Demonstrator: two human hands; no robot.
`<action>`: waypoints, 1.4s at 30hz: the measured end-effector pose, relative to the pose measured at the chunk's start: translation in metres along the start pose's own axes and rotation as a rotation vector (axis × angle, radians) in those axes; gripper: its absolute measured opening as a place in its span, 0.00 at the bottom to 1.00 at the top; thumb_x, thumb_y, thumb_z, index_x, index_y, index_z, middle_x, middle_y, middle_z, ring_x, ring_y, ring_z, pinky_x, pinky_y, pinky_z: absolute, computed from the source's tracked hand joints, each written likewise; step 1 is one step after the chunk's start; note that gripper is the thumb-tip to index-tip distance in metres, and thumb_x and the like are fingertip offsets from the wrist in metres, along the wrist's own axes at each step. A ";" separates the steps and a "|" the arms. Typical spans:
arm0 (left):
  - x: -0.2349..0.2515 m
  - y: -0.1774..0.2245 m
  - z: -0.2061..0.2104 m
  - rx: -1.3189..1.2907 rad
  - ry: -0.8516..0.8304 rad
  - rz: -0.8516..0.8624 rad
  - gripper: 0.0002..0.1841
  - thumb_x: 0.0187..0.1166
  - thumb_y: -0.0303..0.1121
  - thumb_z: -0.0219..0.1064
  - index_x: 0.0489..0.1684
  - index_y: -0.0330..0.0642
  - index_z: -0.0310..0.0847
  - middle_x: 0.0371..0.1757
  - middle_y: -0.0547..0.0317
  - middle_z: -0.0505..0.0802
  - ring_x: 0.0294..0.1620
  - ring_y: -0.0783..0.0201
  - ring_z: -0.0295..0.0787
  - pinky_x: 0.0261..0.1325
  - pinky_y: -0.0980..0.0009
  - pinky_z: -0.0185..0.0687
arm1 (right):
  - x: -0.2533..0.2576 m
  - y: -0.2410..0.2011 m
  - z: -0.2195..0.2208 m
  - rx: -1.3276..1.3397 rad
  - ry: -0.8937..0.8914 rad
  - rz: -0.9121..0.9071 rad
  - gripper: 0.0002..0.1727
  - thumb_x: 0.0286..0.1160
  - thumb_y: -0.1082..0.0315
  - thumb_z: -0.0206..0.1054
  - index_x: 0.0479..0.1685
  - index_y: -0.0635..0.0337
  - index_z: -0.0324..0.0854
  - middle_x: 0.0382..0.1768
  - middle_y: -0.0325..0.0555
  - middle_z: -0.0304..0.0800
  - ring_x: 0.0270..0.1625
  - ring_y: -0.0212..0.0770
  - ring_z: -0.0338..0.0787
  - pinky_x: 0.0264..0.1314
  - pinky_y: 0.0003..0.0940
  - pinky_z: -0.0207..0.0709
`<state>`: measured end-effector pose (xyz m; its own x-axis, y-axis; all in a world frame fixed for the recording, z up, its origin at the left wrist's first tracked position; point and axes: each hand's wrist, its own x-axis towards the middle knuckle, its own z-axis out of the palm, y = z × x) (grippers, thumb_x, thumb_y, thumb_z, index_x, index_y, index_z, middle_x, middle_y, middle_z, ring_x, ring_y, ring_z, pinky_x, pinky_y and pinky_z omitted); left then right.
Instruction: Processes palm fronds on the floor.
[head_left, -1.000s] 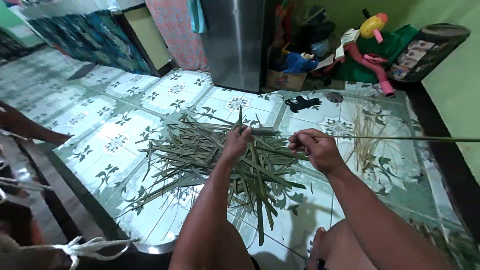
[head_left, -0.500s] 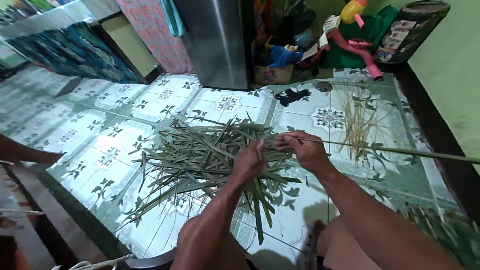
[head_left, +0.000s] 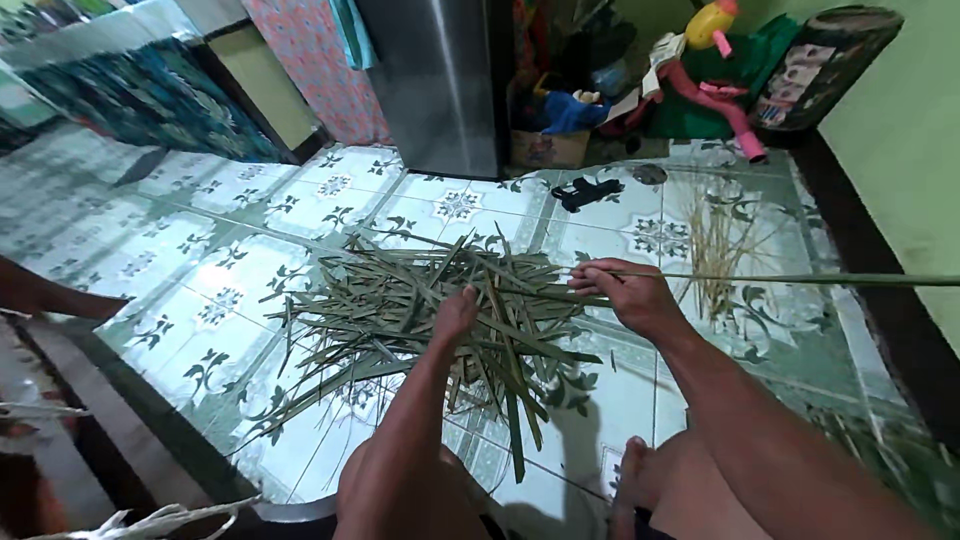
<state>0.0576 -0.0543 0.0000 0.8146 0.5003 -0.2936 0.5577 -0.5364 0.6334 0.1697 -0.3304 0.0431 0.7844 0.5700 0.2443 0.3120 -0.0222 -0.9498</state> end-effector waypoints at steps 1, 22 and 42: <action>-0.001 0.002 0.001 -0.066 0.026 0.019 0.32 0.96 0.50 0.36 0.71 0.31 0.77 0.61 0.32 0.88 0.63 0.40 0.86 0.68 0.40 0.77 | 0.001 0.002 0.002 -0.024 -0.012 0.002 0.15 0.88 0.69 0.57 0.58 0.68 0.86 0.49 0.48 0.96 0.48 0.36 0.97 0.57 0.32 0.91; 0.005 0.002 -0.004 -0.129 0.084 0.040 0.33 0.96 0.48 0.36 0.63 0.28 0.81 0.59 0.30 0.88 0.63 0.38 0.85 0.68 0.38 0.76 | 0.008 -0.014 0.003 0.125 0.107 0.014 0.13 0.86 0.73 0.55 0.54 0.71 0.83 0.45 0.49 0.96 0.44 0.41 0.98 0.52 0.36 0.94; -0.014 0.049 0.004 -0.039 0.047 0.117 0.32 0.96 0.50 0.35 0.64 0.33 0.82 0.56 0.36 0.90 0.60 0.42 0.88 0.67 0.41 0.79 | 0.002 -0.007 0.016 0.194 0.046 0.029 0.14 0.87 0.73 0.54 0.55 0.71 0.83 0.49 0.51 0.95 0.48 0.43 0.97 0.55 0.39 0.93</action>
<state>0.0739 -0.0908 0.0326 0.8647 0.4676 -0.1832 0.4523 -0.5667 0.6887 0.1605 -0.3154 0.0473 0.8164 0.5335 0.2209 0.1833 0.1233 -0.9753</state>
